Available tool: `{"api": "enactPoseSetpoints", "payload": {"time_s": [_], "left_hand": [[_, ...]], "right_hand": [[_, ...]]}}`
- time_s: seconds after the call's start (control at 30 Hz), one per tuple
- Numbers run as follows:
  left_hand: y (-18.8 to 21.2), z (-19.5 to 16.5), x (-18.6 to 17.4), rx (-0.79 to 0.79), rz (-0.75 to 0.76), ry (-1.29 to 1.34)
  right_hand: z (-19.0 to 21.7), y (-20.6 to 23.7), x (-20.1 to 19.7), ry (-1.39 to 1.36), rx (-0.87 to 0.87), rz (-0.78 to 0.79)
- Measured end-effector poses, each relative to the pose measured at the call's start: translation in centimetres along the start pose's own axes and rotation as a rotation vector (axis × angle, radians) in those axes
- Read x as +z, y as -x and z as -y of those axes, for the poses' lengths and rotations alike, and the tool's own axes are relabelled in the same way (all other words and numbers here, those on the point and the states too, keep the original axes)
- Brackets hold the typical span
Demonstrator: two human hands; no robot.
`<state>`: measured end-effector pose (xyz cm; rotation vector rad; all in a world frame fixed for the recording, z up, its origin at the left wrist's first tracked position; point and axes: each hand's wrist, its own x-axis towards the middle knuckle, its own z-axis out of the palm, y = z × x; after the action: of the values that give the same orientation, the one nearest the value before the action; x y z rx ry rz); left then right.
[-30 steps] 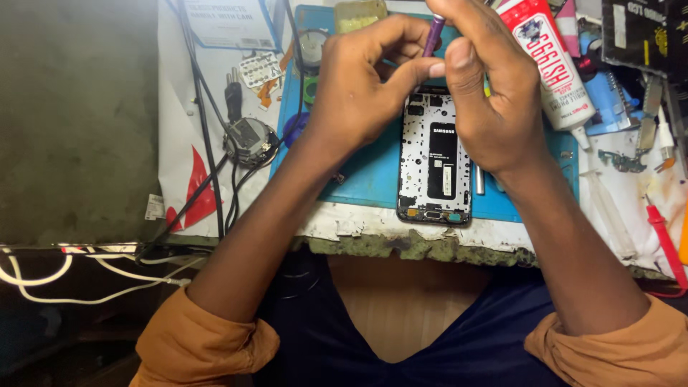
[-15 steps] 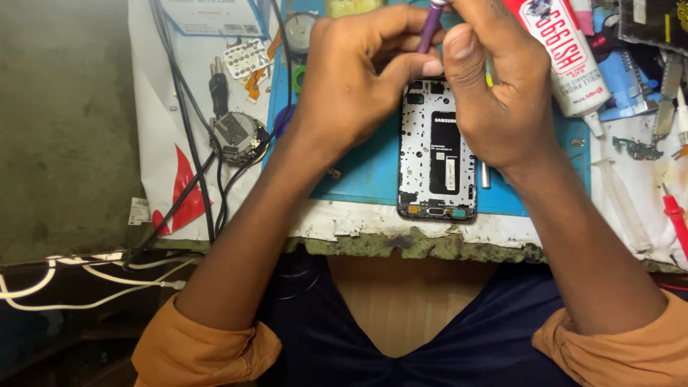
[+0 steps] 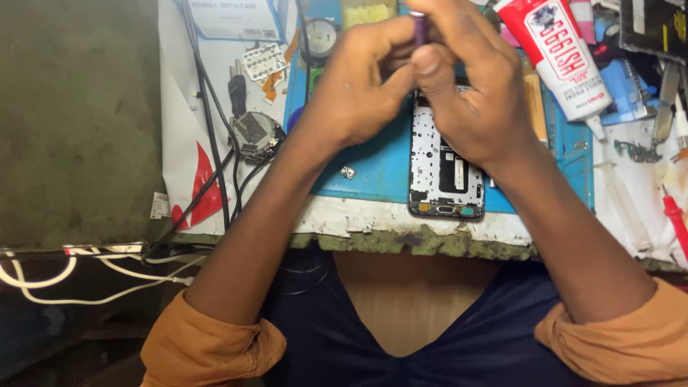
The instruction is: The person works on a disassembled Samsung phone frame on a repair bench, using a small purple hand tool to scrape and pick at components inside the phone housing. They reposition the phone and continue working on its interior, then hold the phone and connect a white charging cable to it.
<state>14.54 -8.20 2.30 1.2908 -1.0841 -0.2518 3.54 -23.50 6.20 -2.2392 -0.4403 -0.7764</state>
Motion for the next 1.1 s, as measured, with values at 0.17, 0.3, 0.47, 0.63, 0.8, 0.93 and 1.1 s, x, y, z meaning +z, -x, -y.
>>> {"api": "enactPoseSetpoints", "payload": {"time_s": [0.17, 0.3, 0.47, 0.63, 0.8, 0.93, 1.1], "left_hand": [[-0.8, 1.4, -0.1, -0.002, 0.145, 0.219], [-1.0, 1.7, 0.1, -0.004, 0.079, 0.257], [-0.9, 0.6, 1.1, -0.072, -0.066, -0.003], [-1.4, -0.2, 1.3, -0.068, -0.084, -0.006], [-1.1, 0.3, 1.3, 0.116, -0.032, 0.150], [-0.9, 0.5, 1.5, -0.104, -0.149, -0.112], [-1.1, 0.8, 1.3, 0.102, 0.015, 0.088]], "right_hand": [[-0.4, 0.9, -0.8, 0.023, 0.113, -0.033], [-0.5, 1.2, -0.8, -0.043, 0.114, -0.029], [-0.8, 1.0, -0.6, -0.046, 0.044, -0.022], [-0.8, 1.2, -0.6, -0.013, 0.062, -0.033], [-1.1, 1.6, -0.5, -0.045, 0.079, -0.033], [-1.3, 1.7, -0.5, -0.085, 0.074, -0.043], [-1.3, 1.6, -0.6, -0.100, 0.111, -0.044]]}}
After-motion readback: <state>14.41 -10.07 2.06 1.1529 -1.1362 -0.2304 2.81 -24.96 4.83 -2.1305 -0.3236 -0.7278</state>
